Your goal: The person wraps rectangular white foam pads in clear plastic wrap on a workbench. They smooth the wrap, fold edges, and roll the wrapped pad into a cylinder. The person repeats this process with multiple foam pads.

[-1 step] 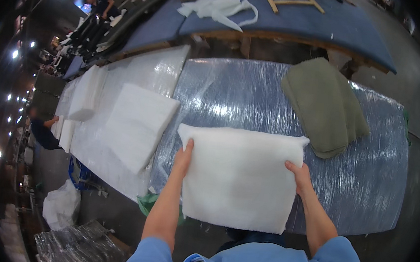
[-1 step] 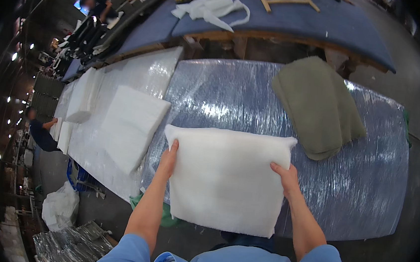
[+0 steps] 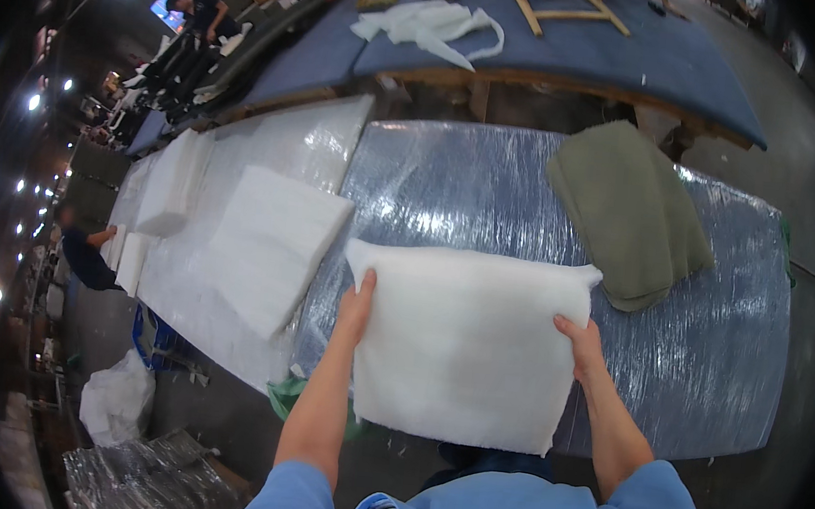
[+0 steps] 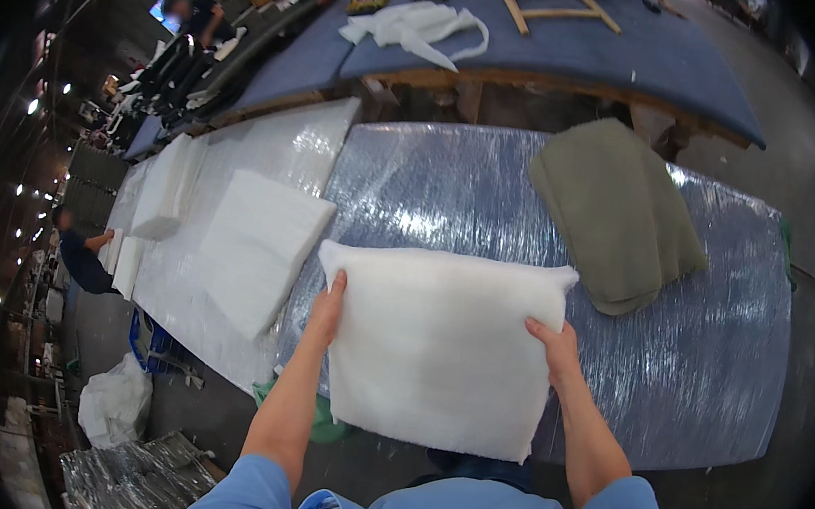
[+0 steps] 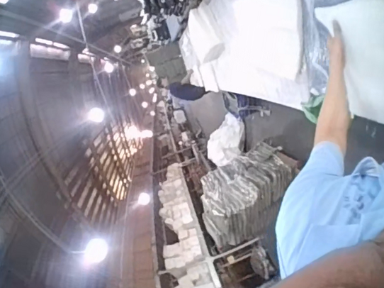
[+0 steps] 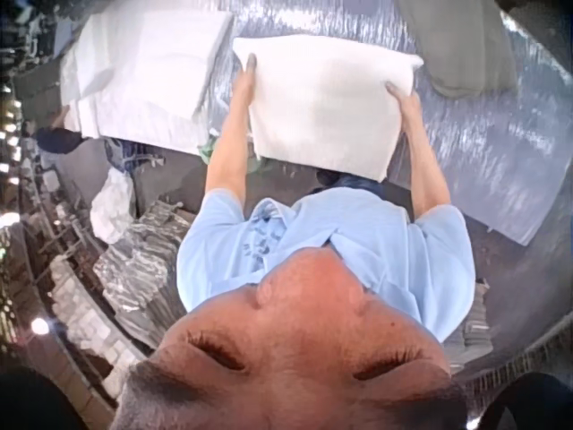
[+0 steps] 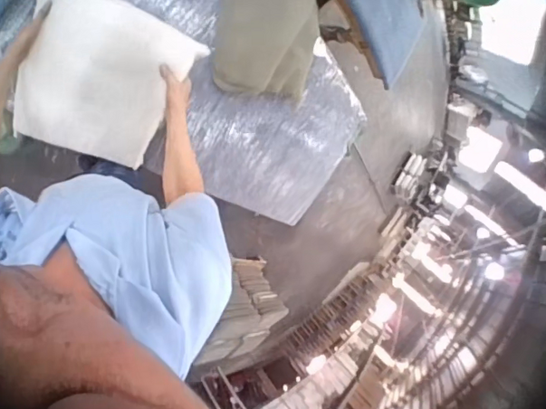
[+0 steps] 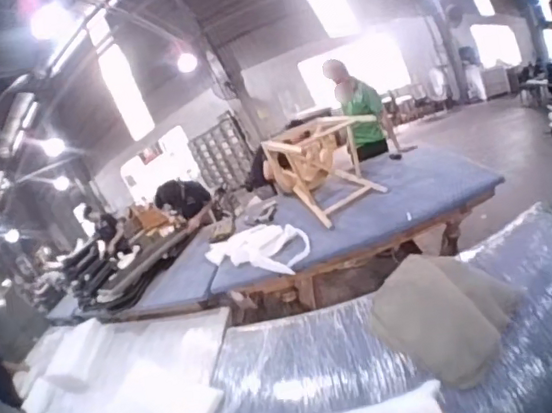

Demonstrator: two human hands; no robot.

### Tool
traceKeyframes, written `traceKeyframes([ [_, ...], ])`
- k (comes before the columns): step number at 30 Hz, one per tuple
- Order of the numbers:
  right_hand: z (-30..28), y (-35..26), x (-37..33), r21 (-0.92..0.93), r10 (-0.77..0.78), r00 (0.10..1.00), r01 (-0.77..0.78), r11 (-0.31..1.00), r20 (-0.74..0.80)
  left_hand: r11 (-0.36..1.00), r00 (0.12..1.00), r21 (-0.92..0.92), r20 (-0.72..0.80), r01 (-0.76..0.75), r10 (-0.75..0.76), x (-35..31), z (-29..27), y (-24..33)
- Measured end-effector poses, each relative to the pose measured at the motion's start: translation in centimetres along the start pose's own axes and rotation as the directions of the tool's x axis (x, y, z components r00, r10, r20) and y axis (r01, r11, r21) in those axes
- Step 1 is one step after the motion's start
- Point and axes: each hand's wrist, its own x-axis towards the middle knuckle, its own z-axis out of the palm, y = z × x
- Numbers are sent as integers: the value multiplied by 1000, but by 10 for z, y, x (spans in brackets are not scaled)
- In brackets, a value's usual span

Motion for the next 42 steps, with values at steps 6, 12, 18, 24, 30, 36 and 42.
traceKeyframes([
  [6,46,-22,-76,221,-318,947,303,927,38,964,964,-56,-80,-259,254,-33,-52,77],
  [12,125,14,-154,125,-649,761,643,755,3,740,747,-196,-372,-643,551,-60,-118,75],
  [18,162,88,-217,-364,-741,627,766,530,240,529,986,-847,33,-58,161,-133,-35,-53],
  [24,158,117,-262,-447,-396,573,815,370,718,556,914,-829,182,-55,363,-166,-64,-117],
  [30,163,68,-194,-358,-29,563,564,744,826,488,953,-873,134,-17,271,-214,-81,-138],
  [36,252,85,-152,-350,-92,489,730,588,867,510,972,-841,-74,-180,221,-228,-101,-118],
  [42,256,84,-144,-369,21,424,760,536,905,574,935,-738,-278,-355,222,-201,-123,-91],
])
